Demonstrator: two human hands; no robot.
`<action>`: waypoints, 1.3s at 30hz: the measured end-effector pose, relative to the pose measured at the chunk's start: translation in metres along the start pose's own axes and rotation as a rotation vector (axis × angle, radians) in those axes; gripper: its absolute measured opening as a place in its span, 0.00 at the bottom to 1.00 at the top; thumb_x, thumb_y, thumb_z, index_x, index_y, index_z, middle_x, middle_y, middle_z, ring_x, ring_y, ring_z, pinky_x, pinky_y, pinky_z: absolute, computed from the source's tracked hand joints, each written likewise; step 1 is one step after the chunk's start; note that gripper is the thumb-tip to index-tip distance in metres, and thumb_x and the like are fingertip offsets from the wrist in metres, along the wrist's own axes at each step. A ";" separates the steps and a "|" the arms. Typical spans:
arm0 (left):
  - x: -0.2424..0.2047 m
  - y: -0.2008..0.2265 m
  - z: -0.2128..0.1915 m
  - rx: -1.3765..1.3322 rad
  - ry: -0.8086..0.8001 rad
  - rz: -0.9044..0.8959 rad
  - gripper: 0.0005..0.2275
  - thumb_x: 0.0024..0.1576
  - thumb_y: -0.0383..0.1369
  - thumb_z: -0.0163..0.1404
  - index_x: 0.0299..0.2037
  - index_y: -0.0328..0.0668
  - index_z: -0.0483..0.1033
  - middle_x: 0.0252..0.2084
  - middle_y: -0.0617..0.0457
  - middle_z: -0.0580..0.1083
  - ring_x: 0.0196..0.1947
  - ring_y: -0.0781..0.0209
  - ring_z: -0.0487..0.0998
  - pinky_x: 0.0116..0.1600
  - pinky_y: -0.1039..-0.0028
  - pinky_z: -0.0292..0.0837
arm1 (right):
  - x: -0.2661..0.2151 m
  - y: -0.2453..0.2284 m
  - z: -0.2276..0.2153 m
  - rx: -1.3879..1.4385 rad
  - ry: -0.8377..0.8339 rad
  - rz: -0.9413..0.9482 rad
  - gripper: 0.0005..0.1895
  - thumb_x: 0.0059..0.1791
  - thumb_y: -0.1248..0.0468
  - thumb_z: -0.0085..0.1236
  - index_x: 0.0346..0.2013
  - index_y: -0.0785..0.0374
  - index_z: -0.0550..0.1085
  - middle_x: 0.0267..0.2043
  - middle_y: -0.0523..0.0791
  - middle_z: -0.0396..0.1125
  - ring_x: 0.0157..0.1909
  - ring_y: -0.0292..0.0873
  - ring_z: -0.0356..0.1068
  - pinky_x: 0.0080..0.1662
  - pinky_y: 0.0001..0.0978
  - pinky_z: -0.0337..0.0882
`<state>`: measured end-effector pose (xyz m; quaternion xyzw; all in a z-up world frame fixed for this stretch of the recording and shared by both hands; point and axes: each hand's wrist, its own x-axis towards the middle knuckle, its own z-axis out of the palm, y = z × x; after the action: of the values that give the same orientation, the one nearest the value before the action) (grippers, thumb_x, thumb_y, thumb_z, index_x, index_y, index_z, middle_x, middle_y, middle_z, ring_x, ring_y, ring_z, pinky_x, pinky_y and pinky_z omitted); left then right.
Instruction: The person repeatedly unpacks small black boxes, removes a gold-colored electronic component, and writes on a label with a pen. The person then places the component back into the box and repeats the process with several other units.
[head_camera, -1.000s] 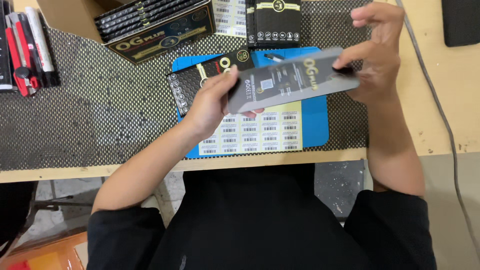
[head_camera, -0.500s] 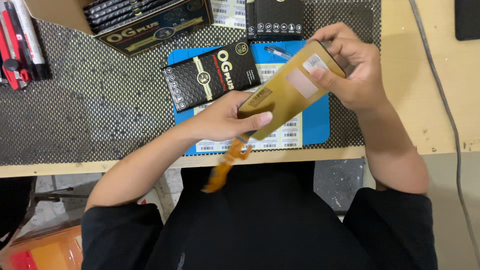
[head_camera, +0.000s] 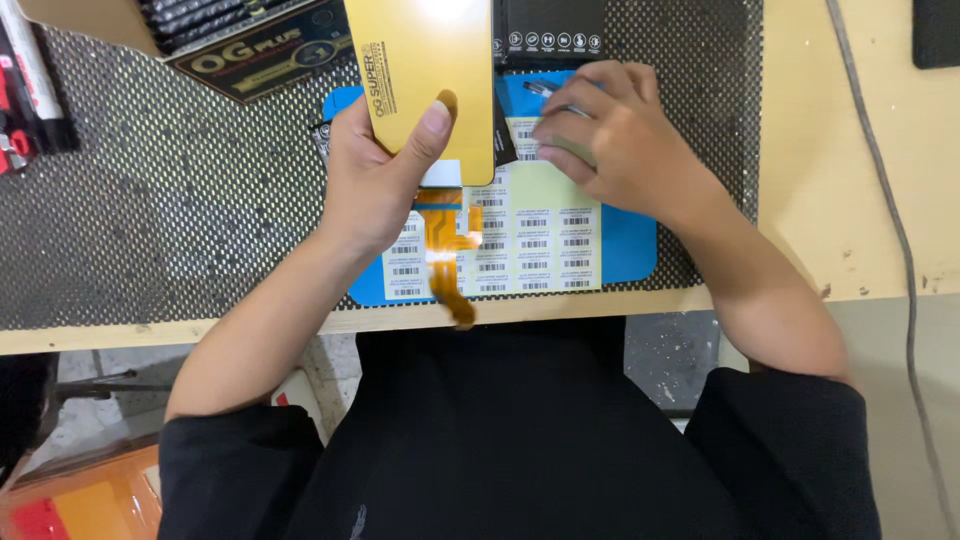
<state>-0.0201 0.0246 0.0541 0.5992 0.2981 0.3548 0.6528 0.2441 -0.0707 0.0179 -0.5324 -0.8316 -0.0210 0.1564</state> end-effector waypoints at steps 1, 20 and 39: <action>-0.001 -0.002 0.002 -0.004 0.002 -0.001 0.18 0.59 0.46 0.54 0.49 0.40 0.76 0.46 0.56 0.78 0.46 0.65 0.80 0.48 0.75 0.81 | 0.001 0.000 0.003 0.000 -0.004 -0.001 0.10 0.58 0.56 0.61 0.48 0.57 0.81 0.56 0.42 0.70 0.63 0.53 0.60 0.59 0.51 0.55; -0.006 -0.008 0.008 -0.028 -0.080 0.181 0.13 0.64 0.39 0.52 0.50 0.38 0.76 0.49 0.52 0.79 0.50 0.62 0.81 0.53 0.74 0.81 | 0.015 -0.006 0.019 -0.082 -0.035 -0.029 0.07 0.57 0.60 0.59 0.46 0.59 0.73 0.53 0.42 0.61 0.55 0.52 0.57 0.55 0.50 0.57; -0.005 -0.012 0.011 -0.063 -0.065 0.146 0.14 0.64 0.40 0.51 0.51 0.38 0.76 0.49 0.53 0.78 0.49 0.65 0.80 0.52 0.75 0.80 | 0.019 0.005 0.016 -0.089 -0.020 -0.128 0.05 0.57 0.57 0.61 0.45 0.52 0.77 0.53 0.39 0.66 0.55 0.50 0.59 0.55 0.50 0.57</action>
<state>-0.0129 0.0136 0.0430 0.6097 0.2209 0.3911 0.6531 0.2376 -0.0489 0.0069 -0.4845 -0.8638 -0.0627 0.1229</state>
